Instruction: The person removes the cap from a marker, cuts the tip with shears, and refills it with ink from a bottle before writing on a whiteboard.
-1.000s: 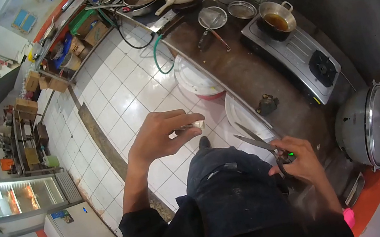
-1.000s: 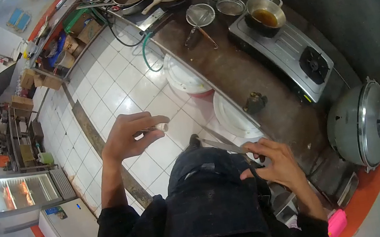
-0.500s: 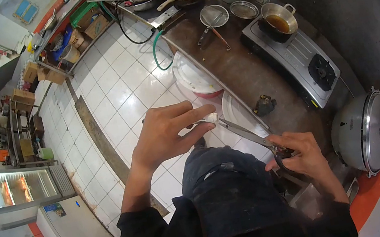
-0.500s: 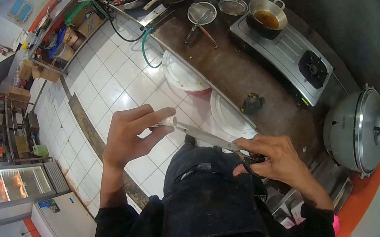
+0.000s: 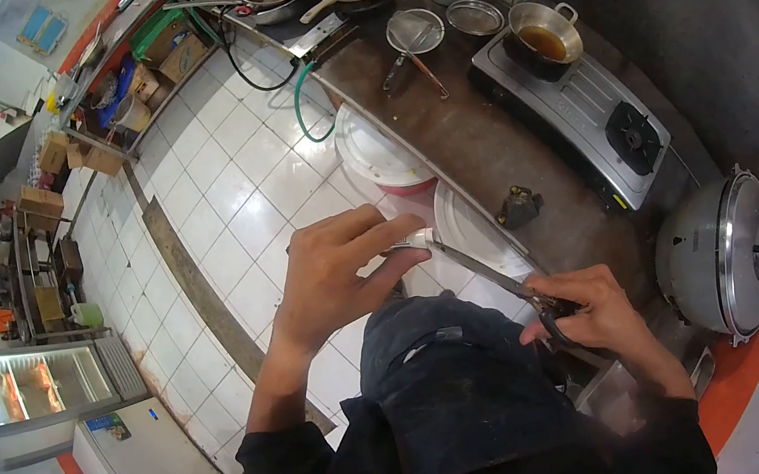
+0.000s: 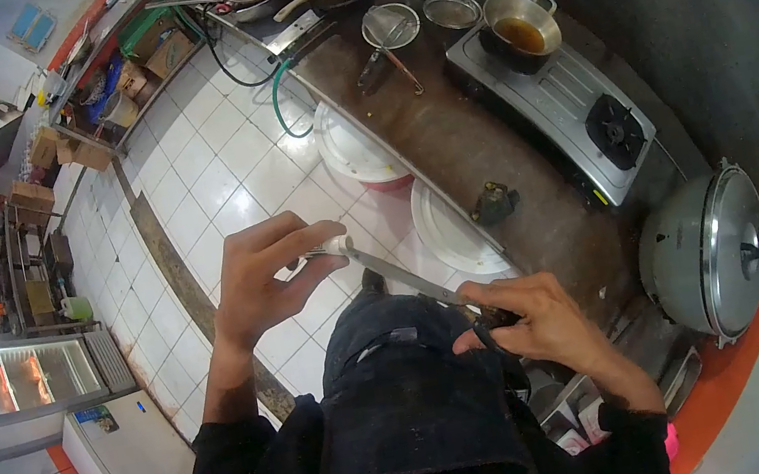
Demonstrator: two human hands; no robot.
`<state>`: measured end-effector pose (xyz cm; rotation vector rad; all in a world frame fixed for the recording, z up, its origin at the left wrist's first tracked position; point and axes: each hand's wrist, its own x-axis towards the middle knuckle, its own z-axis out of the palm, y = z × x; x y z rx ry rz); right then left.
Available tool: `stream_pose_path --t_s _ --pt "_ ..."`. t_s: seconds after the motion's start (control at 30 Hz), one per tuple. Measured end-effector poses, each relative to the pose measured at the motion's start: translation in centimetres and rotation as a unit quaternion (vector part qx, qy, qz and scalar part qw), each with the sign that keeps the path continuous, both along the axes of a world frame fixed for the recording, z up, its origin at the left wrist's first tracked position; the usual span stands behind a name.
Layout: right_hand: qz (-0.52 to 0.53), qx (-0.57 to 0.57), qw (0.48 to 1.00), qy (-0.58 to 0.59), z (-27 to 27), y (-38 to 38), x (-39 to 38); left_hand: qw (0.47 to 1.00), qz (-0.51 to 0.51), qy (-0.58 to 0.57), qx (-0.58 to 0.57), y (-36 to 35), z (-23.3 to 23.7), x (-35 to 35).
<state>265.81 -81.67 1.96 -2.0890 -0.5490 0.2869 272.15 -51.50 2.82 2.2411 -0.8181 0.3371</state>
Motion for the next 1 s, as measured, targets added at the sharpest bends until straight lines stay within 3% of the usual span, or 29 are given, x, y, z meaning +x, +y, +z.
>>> stream_pose_path --t_s 0.13,0.2,0.23,0.33,0.43,0.53,0.63,0.73,0.87,0.97,1.0 --pt "0.002 0.054 0.998 0.029 -1.8 0.3 -1.0 1.000 -0.019 0.017 0.005 0.3 -0.1 -0.2" --pt "-0.031 0.074 0.994 0.071 -3.0 -1.1 -2.2 0.999 0.018 0.028 -0.039 2.2 -2.0 0.7" --pt "-0.046 0.086 0.991 0.090 -3.6 -2.0 -2.5 0.997 0.064 0.037 0.026 4.0 -1.2 1.1" --pt "-0.215 0.241 0.938 0.129 -5.5 -4.4 -3.0 0.996 0.064 0.053 -0.040 5.2 -1.6 0.7" --pt "-0.344 0.237 0.891 0.177 -7.5 -5.3 -1.1 0.993 0.049 0.046 -0.098 3.1 -1.8 0.5" --pt "-0.392 0.191 0.881 0.184 -10.5 -6.5 0.1 0.987 0.055 0.072 -0.132 1.9 -1.7 0.0" --pt "-0.422 0.069 0.888 0.167 -18.2 -11.2 0.6 0.964 0.080 0.149 -0.203 1.1 -1.3 -1.3" --pt "-0.463 -0.083 0.881 0.048 -31.8 -18.9 -0.3 0.920 0.080 0.204 -0.324 -0.3 -1.2 -2.3" --pt "-0.466 -0.236 0.826 0.211 -44.4 -27.0 -3.8 0.877 0.076 0.263 -0.394 -1.5 -0.4 -3.2" --pt "-0.457 -0.262 0.778 0.343 -55.0 -33.8 -5.4 0.875 0.083 0.268 -0.395 -2.1 0.3 -3.9" --pt "-0.437 -0.289 0.791 0.316 -54.2 -33.4 -5.1 0.876 0.083 0.267 -0.393 -2.2 0.6 -4.0"
